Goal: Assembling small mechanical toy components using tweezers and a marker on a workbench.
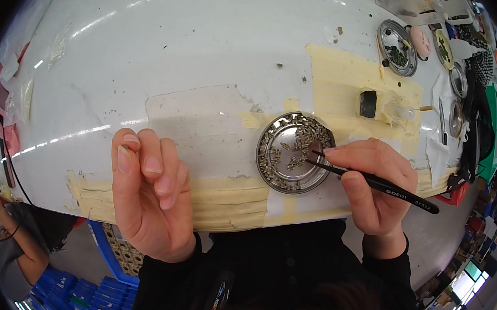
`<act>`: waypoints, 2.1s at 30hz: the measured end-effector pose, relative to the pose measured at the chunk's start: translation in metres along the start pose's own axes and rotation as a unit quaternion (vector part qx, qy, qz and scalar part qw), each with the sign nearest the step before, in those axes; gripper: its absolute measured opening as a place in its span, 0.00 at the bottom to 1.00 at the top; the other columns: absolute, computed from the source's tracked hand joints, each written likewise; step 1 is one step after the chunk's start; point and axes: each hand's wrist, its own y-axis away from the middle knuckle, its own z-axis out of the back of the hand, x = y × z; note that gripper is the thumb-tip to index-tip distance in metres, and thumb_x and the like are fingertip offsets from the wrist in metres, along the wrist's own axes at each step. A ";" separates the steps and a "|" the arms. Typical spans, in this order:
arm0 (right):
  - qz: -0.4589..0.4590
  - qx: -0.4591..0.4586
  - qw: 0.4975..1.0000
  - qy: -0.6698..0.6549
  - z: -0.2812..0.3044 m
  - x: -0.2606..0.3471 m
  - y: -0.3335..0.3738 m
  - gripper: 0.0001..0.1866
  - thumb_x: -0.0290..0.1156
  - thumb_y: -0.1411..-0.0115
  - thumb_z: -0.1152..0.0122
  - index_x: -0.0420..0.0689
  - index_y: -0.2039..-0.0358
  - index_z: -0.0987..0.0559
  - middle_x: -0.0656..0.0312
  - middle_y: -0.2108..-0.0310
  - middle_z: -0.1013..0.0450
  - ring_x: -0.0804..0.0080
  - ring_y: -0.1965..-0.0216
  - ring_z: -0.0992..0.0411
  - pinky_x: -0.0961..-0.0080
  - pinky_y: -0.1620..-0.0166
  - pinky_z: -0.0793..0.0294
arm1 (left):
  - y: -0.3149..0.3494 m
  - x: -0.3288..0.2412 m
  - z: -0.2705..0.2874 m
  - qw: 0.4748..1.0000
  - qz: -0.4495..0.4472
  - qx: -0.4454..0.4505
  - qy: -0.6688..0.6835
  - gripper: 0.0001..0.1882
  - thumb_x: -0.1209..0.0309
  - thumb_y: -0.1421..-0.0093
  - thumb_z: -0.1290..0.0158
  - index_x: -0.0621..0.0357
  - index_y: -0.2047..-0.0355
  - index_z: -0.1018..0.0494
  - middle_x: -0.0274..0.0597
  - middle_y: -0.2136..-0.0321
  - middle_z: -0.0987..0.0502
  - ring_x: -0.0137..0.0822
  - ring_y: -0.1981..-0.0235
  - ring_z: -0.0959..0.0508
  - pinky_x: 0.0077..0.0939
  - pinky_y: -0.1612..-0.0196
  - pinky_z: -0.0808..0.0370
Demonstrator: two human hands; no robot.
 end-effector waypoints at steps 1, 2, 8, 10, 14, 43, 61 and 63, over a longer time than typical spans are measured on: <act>-0.007 0.014 1.000 -0.014 0.001 0.001 0.001 0.07 0.23 0.53 0.40 0.38 0.71 0.23 0.59 0.76 0.27 0.67 0.77 0.28 0.79 0.74 0.31 | 0.000 0.000 0.000 1.000 -0.001 0.000 -0.001 0.07 0.74 0.37 0.63 0.65 0.62 0.39 0.38 0.75 0.39 0.25 0.77 0.38 0.12 0.77 0.35; -0.014 0.028 0.999 -0.028 0.002 0.002 0.001 0.07 0.23 0.53 0.39 0.38 0.71 0.23 0.59 0.76 0.26 0.67 0.77 0.28 0.79 0.74 0.31 | 0.001 -0.001 0.000 1.000 -0.002 -0.001 -0.002 0.07 0.74 0.37 0.63 0.65 0.62 0.39 0.38 0.75 0.39 0.25 0.77 0.39 0.12 0.77 0.35; 0.068 -0.003 0.998 0.014 -0.009 0.002 -0.009 0.10 0.27 0.54 0.36 0.40 0.69 0.22 0.58 0.73 0.26 0.68 0.78 0.29 0.78 0.75 0.31 | 0.000 -0.001 0.000 1.000 -0.005 -0.014 -0.027 0.07 0.72 0.37 0.63 0.63 0.62 0.38 0.37 0.76 0.38 0.24 0.78 0.38 0.11 0.79 0.37; 0.039 0.038 0.997 0.046 -0.007 0.010 -0.011 0.10 0.29 0.55 0.35 0.41 0.70 0.22 0.58 0.73 0.26 0.66 0.75 0.29 0.77 0.73 0.30 | 0.001 0.000 0.001 0.998 -0.010 -0.040 -0.056 0.07 0.71 0.37 0.61 0.60 0.63 0.36 0.36 0.76 0.36 0.23 0.80 0.38 0.11 0.82 0.41; 0.085 0.040 0.983 0.159 -0.005 0.005 -0.011 0.16 0.36 0.59 0.33 0.42 0.71 0.26 0.55 0.66 0.26 0.56 0.63 0.29 0.70 0.63 0.30 | 0.001 -0.001 0.001 0.997 -0.014 -0.042 -0.059 0.07 0.71 0.37 0.61 0.60 0.63 0.36 0.36 0.77 0.35 0.23 0.80 0.38 0.11 0.83 0.41; 0.016 -0.057 0.974 0.221 0.051 0.036 0.015 0.37 0.49 0.65 0.28 0.41 0.66 0.40 0.33 0.54 0.38 0.54 0.51 0.36 0.65 0.49 0.38 | 0.001 -0.005 0.004 0.998 -0.041 -0.040 0.015 0.07 0.71 0.37 0.60 0.61 0.65 0.35 0.36 0.77 0.34 0.24 0.79 0.37 0.12 0.79 0.37; 0.090 0.016 0.982 0.167 -0.020 0.018 0.001 0.27 0.38 0.66 0.28 0.41 0.70 0.34 0.43 0.57 0.33 0.51 0.60 0.34 0.66 0.58 0.34 | -0.002 -0.007 0.004 0.995 -0.062 -0.045 0.067 0.06 0.72 0.38 0.60 0.61 0.66 0.36 0.39 0.75 0.33 0.26 0.77 0.37 0.15 0.76 0.36; 0.095 0.003 0.979 0.181 -0.025 0.017 -0.003 0.27 0.38 0.66 0.28 0.41 0.70 0.34 0.43 0.57 0.33 0.50 0.61 0.34 0.65 0.58 0.34 | -0.002 -0.007 0.008 0.994 -0.067 -0.026 0.077 0.07 0.72 0.38 0.61 0.64 0.65 0.37 0.39 0.75 0.35 0.27 0.76 0.37 0.15 0.74 0.35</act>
